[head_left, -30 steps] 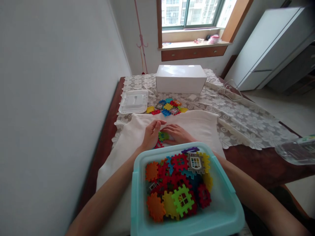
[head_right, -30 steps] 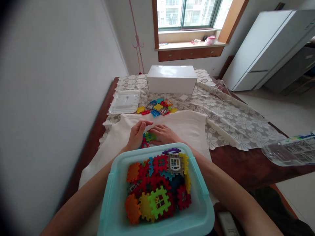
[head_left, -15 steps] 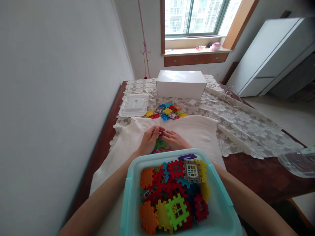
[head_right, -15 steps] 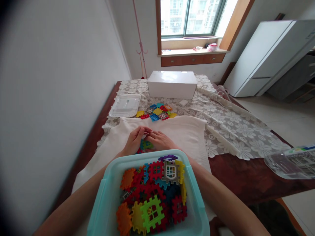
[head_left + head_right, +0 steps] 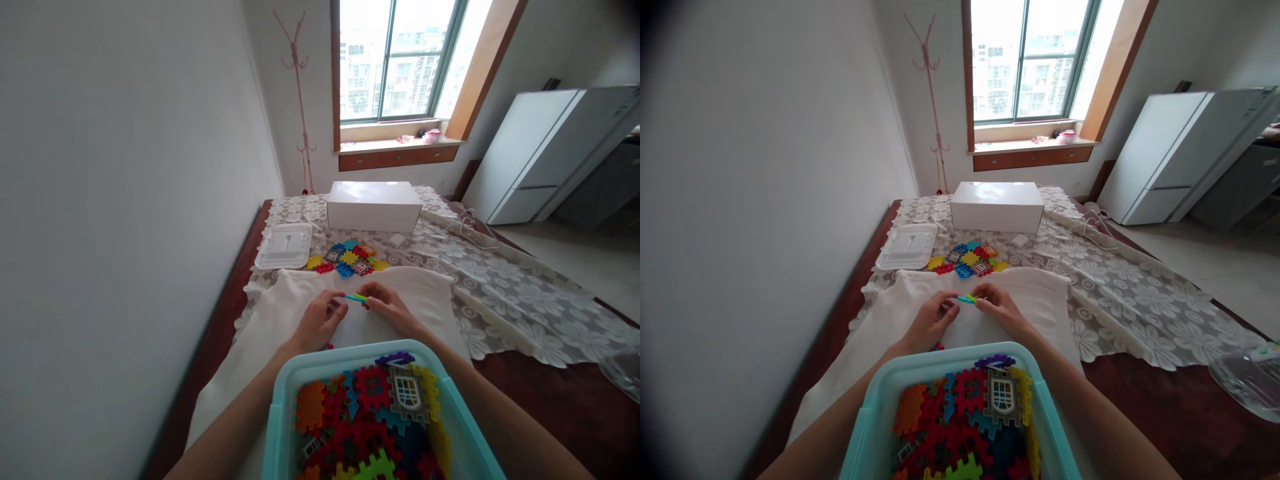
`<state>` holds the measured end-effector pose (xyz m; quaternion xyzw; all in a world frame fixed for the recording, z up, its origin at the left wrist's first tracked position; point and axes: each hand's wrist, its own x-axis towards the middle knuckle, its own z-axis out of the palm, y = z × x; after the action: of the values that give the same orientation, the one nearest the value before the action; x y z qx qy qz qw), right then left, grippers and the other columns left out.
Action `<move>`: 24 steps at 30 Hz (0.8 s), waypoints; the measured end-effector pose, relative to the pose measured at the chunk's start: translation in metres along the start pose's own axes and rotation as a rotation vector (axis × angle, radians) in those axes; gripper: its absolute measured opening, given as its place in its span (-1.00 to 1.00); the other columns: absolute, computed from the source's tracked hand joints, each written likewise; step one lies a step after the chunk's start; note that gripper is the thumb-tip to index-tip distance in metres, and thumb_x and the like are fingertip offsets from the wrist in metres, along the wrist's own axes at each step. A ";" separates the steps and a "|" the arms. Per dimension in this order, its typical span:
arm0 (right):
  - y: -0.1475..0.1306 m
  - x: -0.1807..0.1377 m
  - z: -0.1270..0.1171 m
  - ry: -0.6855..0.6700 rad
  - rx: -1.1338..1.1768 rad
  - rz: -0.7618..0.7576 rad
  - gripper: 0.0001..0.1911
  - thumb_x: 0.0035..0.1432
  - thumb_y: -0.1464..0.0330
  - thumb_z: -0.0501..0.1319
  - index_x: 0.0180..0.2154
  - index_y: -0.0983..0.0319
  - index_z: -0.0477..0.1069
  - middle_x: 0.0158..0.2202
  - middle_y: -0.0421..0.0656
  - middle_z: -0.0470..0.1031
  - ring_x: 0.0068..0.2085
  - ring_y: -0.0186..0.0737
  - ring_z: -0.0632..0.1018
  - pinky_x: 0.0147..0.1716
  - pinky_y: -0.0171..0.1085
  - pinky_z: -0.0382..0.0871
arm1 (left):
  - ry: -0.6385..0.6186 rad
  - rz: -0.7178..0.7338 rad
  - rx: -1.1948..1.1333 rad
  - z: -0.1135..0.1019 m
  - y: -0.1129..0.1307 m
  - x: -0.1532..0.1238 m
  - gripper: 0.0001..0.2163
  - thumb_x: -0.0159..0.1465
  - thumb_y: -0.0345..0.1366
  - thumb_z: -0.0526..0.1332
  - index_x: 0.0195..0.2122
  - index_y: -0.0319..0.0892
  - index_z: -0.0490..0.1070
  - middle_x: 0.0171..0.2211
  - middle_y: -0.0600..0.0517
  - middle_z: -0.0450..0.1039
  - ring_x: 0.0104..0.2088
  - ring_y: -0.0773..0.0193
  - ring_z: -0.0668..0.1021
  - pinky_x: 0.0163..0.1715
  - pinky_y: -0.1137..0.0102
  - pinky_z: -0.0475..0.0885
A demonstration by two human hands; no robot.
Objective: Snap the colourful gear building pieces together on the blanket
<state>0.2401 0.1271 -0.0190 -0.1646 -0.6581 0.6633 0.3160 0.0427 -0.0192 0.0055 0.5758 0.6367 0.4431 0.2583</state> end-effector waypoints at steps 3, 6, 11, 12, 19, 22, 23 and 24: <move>-0.010 -0.004 -0.004 -0.038 0.254 0.023 -0.51 0.18 -0.09 0.53 -0.13 0.16 0.65 -0.21 -0.14 0.59 -0.21 -0.15 0.54 -0.10 -0.19 0.44 | -0.101 0.023 0.139 -0.001 0.005 -0.003 -0.65 0.52 -0.09 0.21 0.19 -0.15 0.56 -0.06 -0.10 0.66 -0.21 0.15 0.65 -0.11 0.24 0.53; -0.032 -0.013 -0.008 -0.220 0.399 0.011 -0.47 0.19 -0.12 0.51 -0.05 0.14 0.66 -0.11 -0.09 0.62 -0.08 -0.08 0.59 0.01 -0.16 0.47 | -0.191 0.093 0.304 -0.002 0.012 -0.005 -0.76 0.50 -0.18 0.24 0.06 -0.12 0.62 -0.08 -0.06 0.68 -0.16 0.13 0.67 -0.02 0.24 0.53; -0.093 -0.028 -0.001 -0.649 0.223 -0.017 -0.41 0.18 -0.16 0.52 0.03 0.11 0.66 -0.03 -0.03 0.64 0.04 0.04 0.59 0.20 -0.02 0.44 | -0.281 0.161 0.498 0.003 0.013 -0.006 -0.80 0.50 -0.20 0.27 -0.19 -0.12 0.66 -0.19 -0.05 0.69 -0.19 0.11 0.69 -0.13 0.30 0.48; -0.103 -0.029 0.002 -0.720 0.113 0.006 -0.42 0.21 -0.15 0.52 0.06 0.10 0.67 0.01 0.00 0.67 0.12 0.10 0.59 0.29 0.05 0.40 | -0.283 0.156 0.504 0.004 0.012 -0.006 -0.79 0.51 -0.20 0.26 -0.21 -0.13 0.66 -0.21 -0.06 0.69 -0.21 0.11 0.69 -0.17 0.31 0.46; -0.069 -0.020 0.007 -0.547 0.309 -0.029 -0.28 0.25 -0.36 0.29 0.02 0.07 0.75 -0.01 0.04 0.75 0.12 0.24 0.70 0.32 0.20 0.47 | -0.215 0.040 0.301 0.002 0.007 -0.004 -0.76 0.49 -0.13 0.25 -0.16 -0.08 0.71 -0.25 -0.03 0.74 -0.26 0.10 0.68 -0.26 0.29 0.37; -0.021 -0.009 0.003 0.004 0.283 -0.008 -0.44 0.27 -0.26 0.35 -0.15 0.08 0.70 -0.15 0.00 0.73 -0.08 0.14 0.71 0.07 0.12 0.62 | -0.137 -0.017 0.143 0.000 0.007 -0.001 -0.71 0.50 -0.10 0.21 -0.15 -0.12 0.68 -0.30 -0.02 0.70 -0.31 0.15 0.63 -0.27 0.30 0.38; -0.009 -0.005 0.002 0.167 0.173 -0.022 -0.47 0.25 -0.22 0.38 -0.20 0.10 0.67 -0.21 -0.01 0.70 -0.14 0.10 0.68 0.01 0.07 0.62 | -0.098 -0.035 0.079 -0.001 0.006 0.001 -0.71 0.49 -0.08 0.21 -0.15 -0.14 0.66 -0.29 -0.03 0.70 -0.30 0.15 0.62 -0.27 0.30 0.40; 0.001 -0.002 0.001 0.280 0.061 -0.035 -0.49 0.23 -0.20 0.41 -0.23 0.11 0.64 -0.25 -0.03 0.67 -0.20 0.06 0.64 -0.07 0.03 0.60 | -0.052 -0.053 0.016 -0.001 0.004 0.003 -0.70 0.48 -0.07 0.22 -0.16 -0.15 0.65 -0.26 -0.05 0.70 -0.28 0.14 0.63 -0.26 0.30 0.43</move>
<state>0.2408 0.1252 -0.0202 -0.2340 -0.5899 0.6480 0.4212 0.0437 -0.0171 0.0102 0.5720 0.6483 0.4160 0.2819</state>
